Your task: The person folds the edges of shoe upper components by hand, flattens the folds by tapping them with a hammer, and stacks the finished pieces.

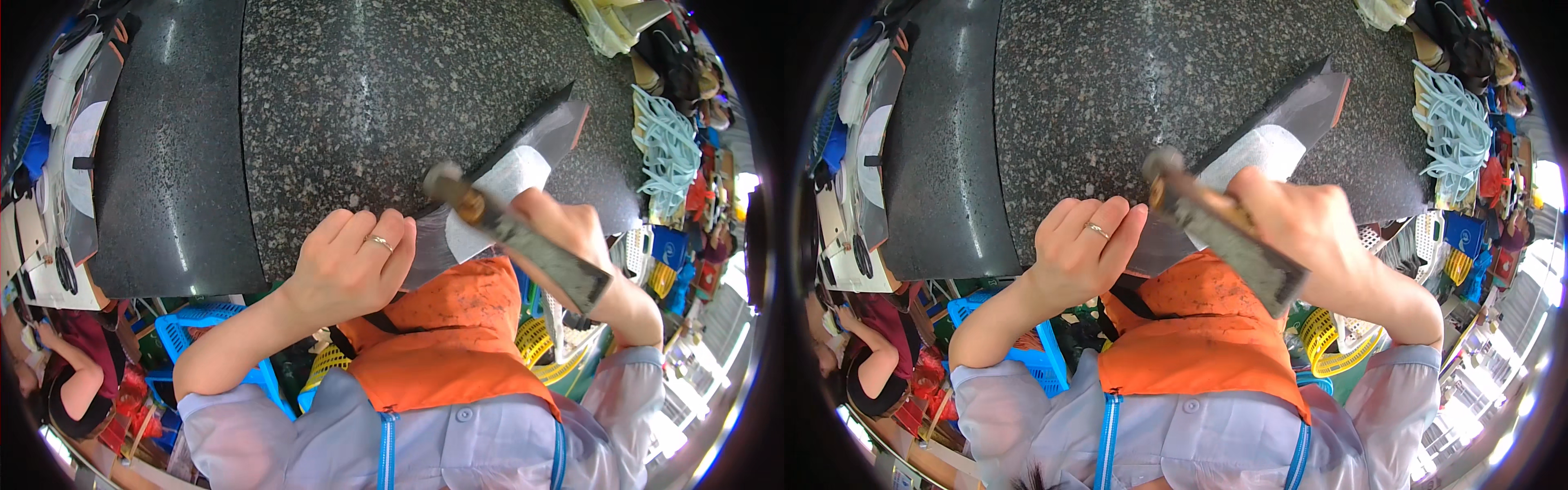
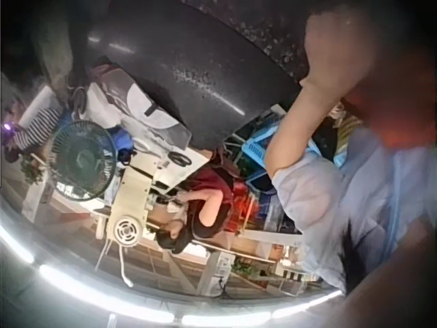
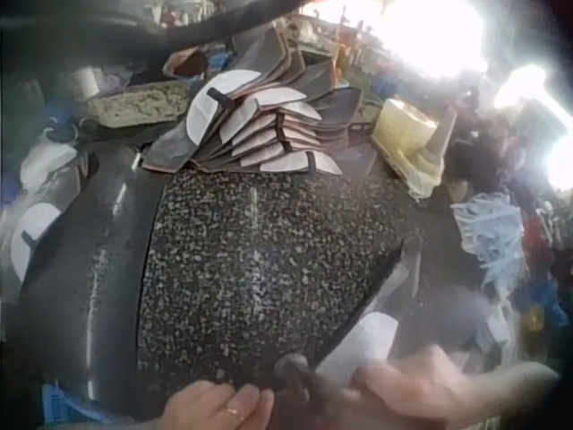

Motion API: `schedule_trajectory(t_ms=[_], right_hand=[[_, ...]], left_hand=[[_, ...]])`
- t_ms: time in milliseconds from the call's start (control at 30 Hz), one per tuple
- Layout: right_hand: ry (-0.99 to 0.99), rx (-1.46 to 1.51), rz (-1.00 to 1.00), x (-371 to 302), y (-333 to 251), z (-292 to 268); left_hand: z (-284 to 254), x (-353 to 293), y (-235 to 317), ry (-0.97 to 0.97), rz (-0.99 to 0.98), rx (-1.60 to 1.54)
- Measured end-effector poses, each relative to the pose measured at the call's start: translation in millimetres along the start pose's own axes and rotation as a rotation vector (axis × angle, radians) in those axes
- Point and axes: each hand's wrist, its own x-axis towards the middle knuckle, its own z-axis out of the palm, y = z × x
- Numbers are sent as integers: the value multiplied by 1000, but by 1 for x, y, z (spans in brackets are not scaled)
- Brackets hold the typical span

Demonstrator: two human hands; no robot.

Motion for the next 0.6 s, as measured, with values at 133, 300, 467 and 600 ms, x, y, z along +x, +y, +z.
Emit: schedule_trajectory(t_ms=[133,300,467,600], right_hand=[[3,-85,-31,-3,6,11],[33,127,66,-4,1,6],[-37,-86,-110,0,4,17],[52,-85,-131,0,-2,14]], left_hand=[[-13,0,-4,-25,-319,-171],[-1,-24,8,159,-268,-91],[-2,-26,9,160,-110,42],[-4,-25,16,123,-81,121]])
